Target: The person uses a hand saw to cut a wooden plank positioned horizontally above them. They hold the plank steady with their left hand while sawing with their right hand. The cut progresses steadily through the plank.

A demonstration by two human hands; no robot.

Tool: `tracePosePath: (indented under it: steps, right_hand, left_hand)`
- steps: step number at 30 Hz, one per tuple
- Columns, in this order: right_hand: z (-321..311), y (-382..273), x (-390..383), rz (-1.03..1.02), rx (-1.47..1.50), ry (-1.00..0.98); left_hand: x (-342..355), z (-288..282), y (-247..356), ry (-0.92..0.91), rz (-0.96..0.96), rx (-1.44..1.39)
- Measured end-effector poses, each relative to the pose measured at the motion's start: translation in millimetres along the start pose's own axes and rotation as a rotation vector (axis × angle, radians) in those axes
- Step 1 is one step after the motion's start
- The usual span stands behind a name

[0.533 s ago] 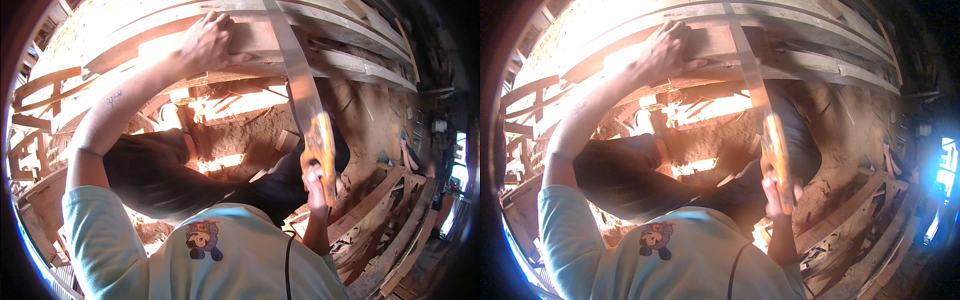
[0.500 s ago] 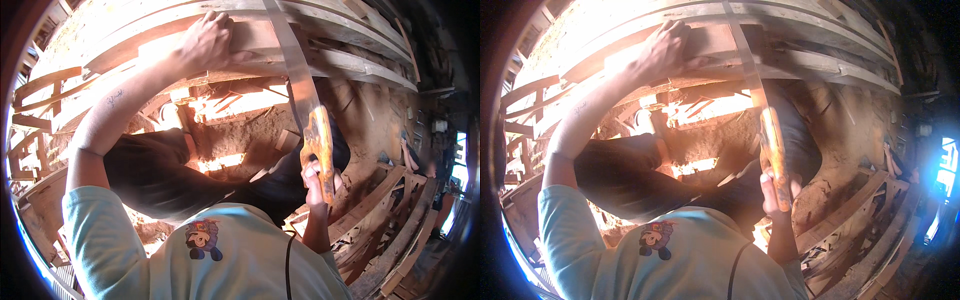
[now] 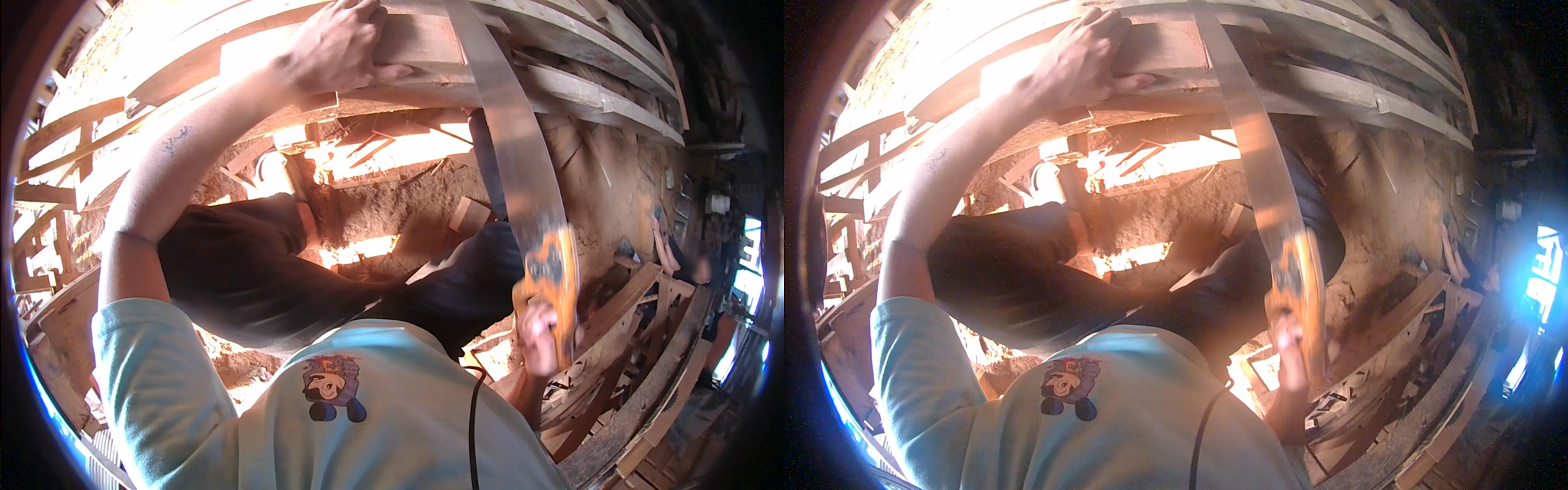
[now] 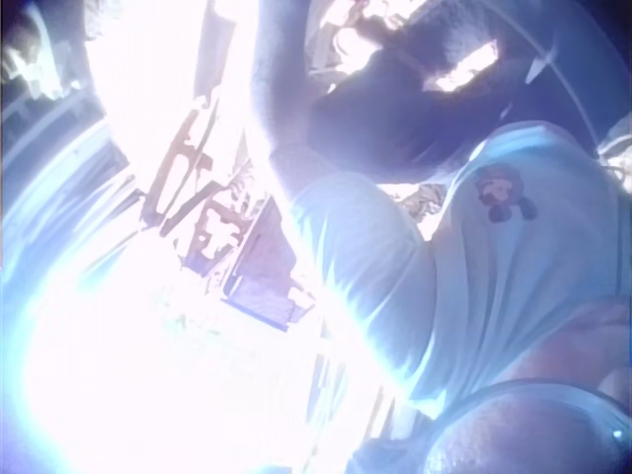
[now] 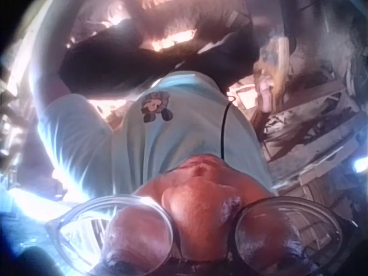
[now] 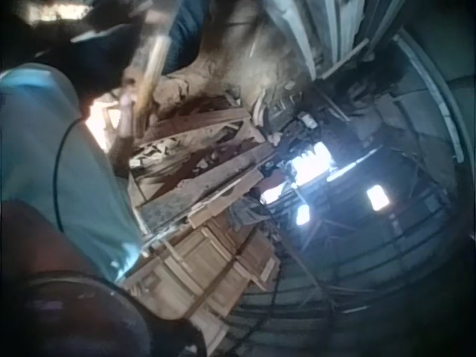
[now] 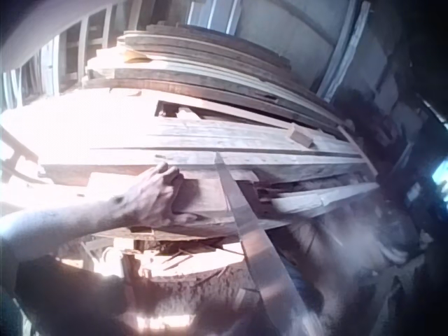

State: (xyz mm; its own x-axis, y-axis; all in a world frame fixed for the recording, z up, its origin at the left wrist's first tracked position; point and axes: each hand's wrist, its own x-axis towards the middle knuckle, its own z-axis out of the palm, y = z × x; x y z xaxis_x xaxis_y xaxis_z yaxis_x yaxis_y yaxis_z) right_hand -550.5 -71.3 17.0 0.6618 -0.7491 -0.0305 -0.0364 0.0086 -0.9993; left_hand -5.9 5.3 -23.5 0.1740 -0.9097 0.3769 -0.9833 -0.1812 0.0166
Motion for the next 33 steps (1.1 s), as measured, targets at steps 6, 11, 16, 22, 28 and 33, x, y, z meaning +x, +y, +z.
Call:
tracePosePath:
  steps: [6, 11, 16, 22, 28, 33]
  right_hand:
    - [63, 2, 88, -0.107, 0.031, -0.149]
    - [26, 2, 1, -0.138, 0.034, -0.17]
    - [12, -12, -25, -0.089, -0.01, -0.143]
    - [66, -2, 70, -0.132, -0.023, -0.078]
    - [41, 11, 24, -0.132, 0.071, -0.055]
    - [5, -10, -42, -0.074, 0.006, -0.14]
  left_hand:
    - [-3, 6, 6, -0.053, -0.067, 0.053]
    - [-3, 13, 5, -0.011, -0.099, 0.107]
    - [-5, 0, -9, 0.066, 0.002, 0.059]
    - [3, -4, 9, -0.066, -0.04, 0.053]
    - [-1, 15, 8, 0.074, -0.066, 0.08]
    - [-2, 1, 5, 0.02, -0.072, 0.099]
